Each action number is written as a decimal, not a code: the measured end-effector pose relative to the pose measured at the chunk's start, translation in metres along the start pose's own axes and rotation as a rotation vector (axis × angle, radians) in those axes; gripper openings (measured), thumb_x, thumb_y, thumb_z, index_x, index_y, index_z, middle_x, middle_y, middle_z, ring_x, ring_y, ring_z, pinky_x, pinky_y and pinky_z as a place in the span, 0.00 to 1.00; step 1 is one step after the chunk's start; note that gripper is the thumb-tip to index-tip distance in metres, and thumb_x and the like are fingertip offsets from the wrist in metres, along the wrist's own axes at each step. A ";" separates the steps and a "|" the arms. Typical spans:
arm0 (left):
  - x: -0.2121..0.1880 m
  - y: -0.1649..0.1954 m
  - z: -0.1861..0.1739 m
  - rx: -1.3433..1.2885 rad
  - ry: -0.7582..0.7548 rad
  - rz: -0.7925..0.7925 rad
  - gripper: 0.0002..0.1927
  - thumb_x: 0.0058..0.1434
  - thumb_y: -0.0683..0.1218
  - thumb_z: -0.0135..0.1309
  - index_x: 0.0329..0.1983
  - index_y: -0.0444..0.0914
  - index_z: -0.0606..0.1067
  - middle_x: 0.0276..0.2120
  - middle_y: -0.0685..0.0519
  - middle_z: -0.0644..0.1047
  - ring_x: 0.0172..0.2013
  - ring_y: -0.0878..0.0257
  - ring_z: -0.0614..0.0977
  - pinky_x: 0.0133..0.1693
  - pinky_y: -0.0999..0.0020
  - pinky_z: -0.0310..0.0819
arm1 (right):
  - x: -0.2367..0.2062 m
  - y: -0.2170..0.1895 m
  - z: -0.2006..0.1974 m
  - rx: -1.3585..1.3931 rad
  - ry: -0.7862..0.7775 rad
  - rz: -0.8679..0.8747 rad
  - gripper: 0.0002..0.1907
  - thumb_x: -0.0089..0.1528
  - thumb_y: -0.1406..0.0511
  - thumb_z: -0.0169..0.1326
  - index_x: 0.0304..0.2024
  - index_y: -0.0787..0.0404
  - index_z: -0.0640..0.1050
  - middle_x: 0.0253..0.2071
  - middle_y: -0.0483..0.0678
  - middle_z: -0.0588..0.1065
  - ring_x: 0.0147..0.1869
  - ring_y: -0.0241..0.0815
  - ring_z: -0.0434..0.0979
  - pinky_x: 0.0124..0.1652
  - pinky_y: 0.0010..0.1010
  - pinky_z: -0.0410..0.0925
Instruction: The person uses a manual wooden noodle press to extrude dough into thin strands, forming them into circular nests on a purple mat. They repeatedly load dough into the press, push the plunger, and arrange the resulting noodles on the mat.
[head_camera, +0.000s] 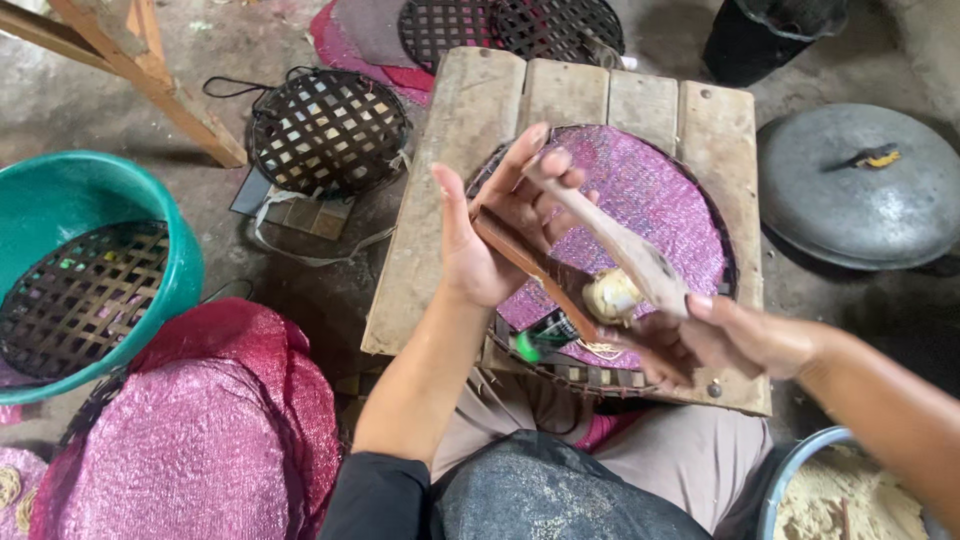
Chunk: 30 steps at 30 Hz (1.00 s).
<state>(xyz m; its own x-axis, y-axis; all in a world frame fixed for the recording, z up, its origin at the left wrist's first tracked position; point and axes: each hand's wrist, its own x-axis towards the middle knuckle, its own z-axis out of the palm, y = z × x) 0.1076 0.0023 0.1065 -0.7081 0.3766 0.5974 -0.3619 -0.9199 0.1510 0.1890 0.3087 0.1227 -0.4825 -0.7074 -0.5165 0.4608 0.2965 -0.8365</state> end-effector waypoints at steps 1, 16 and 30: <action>0.001 -0.002 -0.009 0.013 0.088 0.043 0.42 0.75 0.71 0.35 0.76 0.34 0.60 0.57 0.46 0.73 0.64 0.51 0.72 0.73 0.48 0.58 | 0.002 -0.010 -0.004 -0.028 0.086 0.070 0.48 0.65 0.36 0.29 0.64 0.70 0.68 0.42 0.59 0.80 0.44 0.50 0.81 0.44 0.42 0.74; -0.003 0.014 -0.079 -0.075 0.239 0.276 0.22 0.72 0.66 0.43 0.40 0.45 0.70 0.35 0.57 0.74 0.41 0.62 0.75 0.55 0.61 0.66 | 0.048 -0.064 0.017 -0.653 0.482 0.309 0.45 0.61 0.34 0.29 0.24 0.65 0.77 0.21 0.50 0.73 0.27 0.45 0.72 0.33 0.40 0.69; 0.005 0.020 -0.079 0.033 0.397 0.296 0.22 0.66 0.68 0.42 0.34 0.46 0.68 0.30 0.59 0.71 0.35 0.63 0.74 0.46 0.63 0.68 | 0.051 -0.078 0.022 -0.637 0.480 0.261 0.45 0.61 0.33 0.29 0.20 0.64 0.74 0.18 0.52 0.70 0.24 0.46 0.69 0.30 0.41 0.66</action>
<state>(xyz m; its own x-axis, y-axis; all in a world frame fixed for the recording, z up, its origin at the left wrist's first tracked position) 0.0485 -0.0054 0.0501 -0.9563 0.1057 0.2727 -0.0959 -0.9942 0.0489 0.1455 0.2356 0.1656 -0.7502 -0.2586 -0.6085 0.1618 0.8205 -0.5482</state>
